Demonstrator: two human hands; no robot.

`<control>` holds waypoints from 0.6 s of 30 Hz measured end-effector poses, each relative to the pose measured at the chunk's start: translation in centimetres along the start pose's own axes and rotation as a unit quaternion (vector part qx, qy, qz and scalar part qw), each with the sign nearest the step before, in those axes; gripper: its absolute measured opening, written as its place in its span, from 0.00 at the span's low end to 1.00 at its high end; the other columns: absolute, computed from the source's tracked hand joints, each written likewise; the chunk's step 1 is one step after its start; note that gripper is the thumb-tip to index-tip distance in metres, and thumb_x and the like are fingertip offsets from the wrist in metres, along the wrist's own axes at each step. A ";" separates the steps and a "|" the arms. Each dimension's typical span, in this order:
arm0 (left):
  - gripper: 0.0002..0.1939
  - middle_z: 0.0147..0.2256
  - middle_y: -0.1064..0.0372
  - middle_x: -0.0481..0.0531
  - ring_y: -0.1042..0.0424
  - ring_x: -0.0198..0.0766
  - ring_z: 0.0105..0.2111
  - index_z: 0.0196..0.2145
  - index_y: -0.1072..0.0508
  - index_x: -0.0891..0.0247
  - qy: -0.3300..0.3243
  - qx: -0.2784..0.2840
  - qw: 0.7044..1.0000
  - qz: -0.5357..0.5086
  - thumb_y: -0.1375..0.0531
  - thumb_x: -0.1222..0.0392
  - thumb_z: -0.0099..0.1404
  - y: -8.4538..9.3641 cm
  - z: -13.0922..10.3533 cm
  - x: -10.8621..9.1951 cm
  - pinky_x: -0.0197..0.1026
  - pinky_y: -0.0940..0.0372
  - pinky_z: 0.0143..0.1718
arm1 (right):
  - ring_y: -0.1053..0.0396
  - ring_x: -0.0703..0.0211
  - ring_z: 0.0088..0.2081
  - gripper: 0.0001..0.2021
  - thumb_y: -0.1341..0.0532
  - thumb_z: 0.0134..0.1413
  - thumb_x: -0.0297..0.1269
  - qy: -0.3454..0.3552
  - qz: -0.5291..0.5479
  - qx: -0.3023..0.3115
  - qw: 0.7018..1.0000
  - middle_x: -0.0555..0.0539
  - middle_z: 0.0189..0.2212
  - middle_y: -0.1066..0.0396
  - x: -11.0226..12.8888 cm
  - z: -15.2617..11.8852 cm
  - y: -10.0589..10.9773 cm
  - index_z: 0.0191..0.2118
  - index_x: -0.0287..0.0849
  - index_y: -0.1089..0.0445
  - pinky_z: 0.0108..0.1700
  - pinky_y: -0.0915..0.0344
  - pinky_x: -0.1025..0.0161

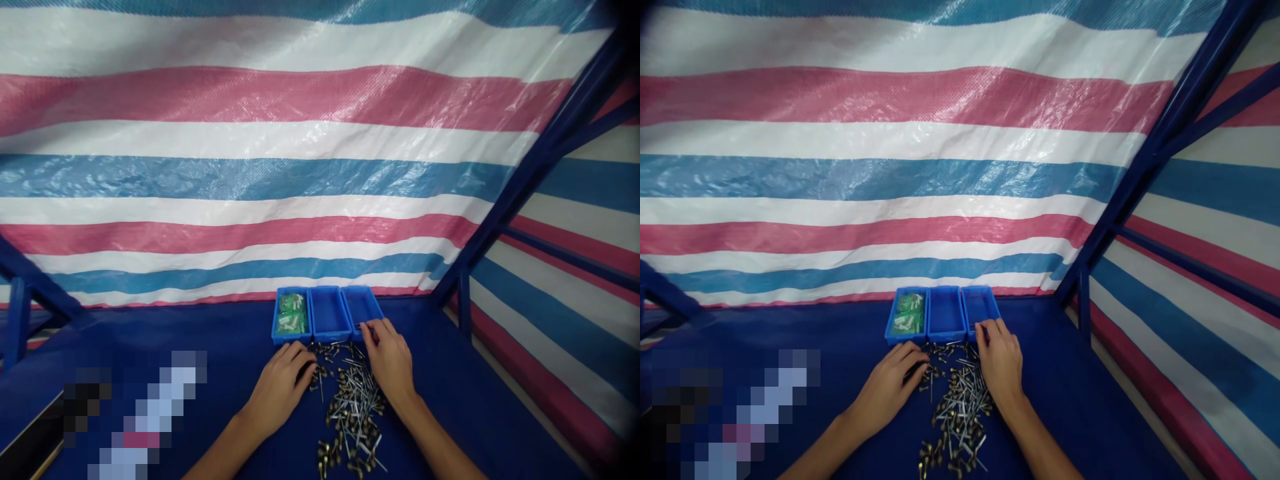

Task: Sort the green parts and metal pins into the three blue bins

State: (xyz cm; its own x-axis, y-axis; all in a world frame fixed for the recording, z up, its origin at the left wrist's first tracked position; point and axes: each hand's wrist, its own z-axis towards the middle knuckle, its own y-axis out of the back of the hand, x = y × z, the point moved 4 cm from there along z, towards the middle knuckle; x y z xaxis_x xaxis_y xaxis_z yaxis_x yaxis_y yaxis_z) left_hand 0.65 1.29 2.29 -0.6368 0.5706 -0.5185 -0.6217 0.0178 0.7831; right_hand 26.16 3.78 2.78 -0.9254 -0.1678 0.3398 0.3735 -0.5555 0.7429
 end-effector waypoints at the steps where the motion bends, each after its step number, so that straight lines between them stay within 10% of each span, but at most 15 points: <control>1: 0.10 0.47 0.26 0.52 0.25 0.46 0.48 0.50 0.23 0.54 0.000 0.001 1.000 0.000 0.45 0.60 0.81 0.0 0.0 0.0 0.51 0.29 0.55 | 0.29 0.52 0.33 0.18 0.49 0.79 0.46 0.000 0.003 -0.001 1.000 0.46 0.36 0.25 0.0 0.0 0.0 0.40 0.46 0.27 0.39 0.40 0.56; 6: 0.10 0.47 0.26 0.52 0.25 0.46 0.48 0.51 0.23 0.54 -0.005 -0.006 1.000 -0.001 0.45 0.59 0.82 0.1 0.0 0.0 0.51 0.29 0.55 | 0.27 0.51 0.37 0.13 0.46 0.78 0.42 0.050 0.075 0.005 0.996 0.46 0.36 0.26 1.3 0.0 0.2 0.44 0.46 0.26 0.42 0.35 0.56; 12: 0.09 0.47 0.26 0.52 0.25 0.47 0.48 0.51 0.24 0.53 -0.001 -0.010 1.000 -0.001 0.44 0.60 0.81 0.1 0.1 0.0 0.50 0.28 0.53 | 0.26 0.49 0.45 0.07 0.40 0.75 0.39 0.189 0.162 0.161 0.955 0.45 0.42 0.24 4.6 -1.1 0.4 0.51 0.47 0.25 0.48 0.30 0.55; 18: 0.08 0.48 0.26 0.52 0.25 0.47 0.48 0.52 0.26 0.53 0.011 -0.012 1.000 -0.004 0.43 0.61 0.80 0.1 0.0 0.0 0.50 0.29 0.53 | 0.29 0.43 0.53 0.26 0.29 0.65 0.43 0.212 0.165 0.264 0.926 0.43 0.52 0.26 5.6 -1.5 0.4 0.65 0.50 0.32 0.57 0.28 0.47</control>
State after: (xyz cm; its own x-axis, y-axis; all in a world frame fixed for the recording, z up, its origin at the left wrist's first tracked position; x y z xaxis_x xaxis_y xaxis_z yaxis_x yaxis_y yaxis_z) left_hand 0.61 1.32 2.38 -0.6418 0.5529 -0.5315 -0.6365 0.0025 0.7712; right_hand 21.06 1.38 4.07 -0.6550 -0.6253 0.4242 0.5162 0.0397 0.8556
